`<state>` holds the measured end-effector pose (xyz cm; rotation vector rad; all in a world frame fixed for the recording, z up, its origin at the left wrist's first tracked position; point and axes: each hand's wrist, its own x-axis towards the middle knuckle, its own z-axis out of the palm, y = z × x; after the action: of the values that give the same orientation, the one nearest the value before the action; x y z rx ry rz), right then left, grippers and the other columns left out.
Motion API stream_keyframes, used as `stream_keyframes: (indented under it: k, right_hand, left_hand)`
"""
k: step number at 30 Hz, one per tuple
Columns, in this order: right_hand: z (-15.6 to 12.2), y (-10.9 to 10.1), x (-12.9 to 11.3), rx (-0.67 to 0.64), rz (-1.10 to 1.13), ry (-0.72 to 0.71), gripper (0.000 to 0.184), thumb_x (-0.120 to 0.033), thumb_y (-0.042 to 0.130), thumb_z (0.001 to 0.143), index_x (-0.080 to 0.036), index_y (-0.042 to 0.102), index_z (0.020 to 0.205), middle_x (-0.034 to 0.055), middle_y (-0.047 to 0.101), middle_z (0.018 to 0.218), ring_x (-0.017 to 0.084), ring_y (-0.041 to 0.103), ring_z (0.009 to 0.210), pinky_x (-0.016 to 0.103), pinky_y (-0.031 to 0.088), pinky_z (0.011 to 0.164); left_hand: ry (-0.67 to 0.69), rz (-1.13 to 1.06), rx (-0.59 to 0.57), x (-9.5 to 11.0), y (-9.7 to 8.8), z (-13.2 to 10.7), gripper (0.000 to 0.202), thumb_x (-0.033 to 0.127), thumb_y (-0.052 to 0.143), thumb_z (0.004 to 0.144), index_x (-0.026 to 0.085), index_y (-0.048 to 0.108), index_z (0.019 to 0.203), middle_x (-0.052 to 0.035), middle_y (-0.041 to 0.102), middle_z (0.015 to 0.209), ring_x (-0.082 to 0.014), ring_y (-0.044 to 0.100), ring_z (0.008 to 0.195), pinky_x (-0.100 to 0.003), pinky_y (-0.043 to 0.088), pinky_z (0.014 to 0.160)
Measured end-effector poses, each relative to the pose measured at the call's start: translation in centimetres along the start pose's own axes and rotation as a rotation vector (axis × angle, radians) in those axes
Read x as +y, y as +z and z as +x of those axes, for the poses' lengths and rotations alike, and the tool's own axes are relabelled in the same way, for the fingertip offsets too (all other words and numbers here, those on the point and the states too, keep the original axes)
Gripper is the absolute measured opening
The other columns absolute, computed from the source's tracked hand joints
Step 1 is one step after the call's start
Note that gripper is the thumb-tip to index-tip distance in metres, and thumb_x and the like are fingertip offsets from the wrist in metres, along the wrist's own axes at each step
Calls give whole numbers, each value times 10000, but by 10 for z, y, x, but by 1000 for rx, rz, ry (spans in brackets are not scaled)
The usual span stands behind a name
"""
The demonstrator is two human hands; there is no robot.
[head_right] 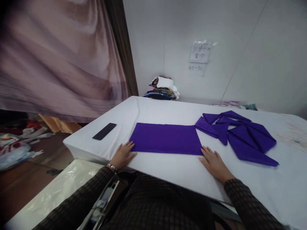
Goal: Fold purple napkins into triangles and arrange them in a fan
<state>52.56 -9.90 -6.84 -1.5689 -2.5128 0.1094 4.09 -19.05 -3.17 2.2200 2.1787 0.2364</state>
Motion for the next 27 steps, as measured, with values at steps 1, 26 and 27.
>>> stream_keyframes:
  k: [1,26,27]
  right_hand:
    - [-1,-2,0,16,11,2,552,-484,315,922,-183,445,1366,116,379,1456,275,289,1365,531,286,1071]
    - [12,-26,-21,158,65,-175,368,-142,387,827,-149,666,1067,127,654,1143,251,591,1062,448,438,965]
    - [3,-28,-25,159,74,-198,359,-145,390,828,-154,665,1059,126,660,1125,251,589,1066,450,434,967]
  left_hand:
    - [16,4,13,1,-2,0,509,417,421,885,186,467,1336,-99,452,1415,-255,328,1356,-512,194,1122]
    - [143,136,-30,23,3,59,563,54,345,765,229,578,1246,-13,529,1351,-213,479,1251,-412,345,1062]
    - [128,147,-29,20,4,60,560,57,342,771,240,578,1245,-7,526,1353,-216,476,1253,-424,330,1068]
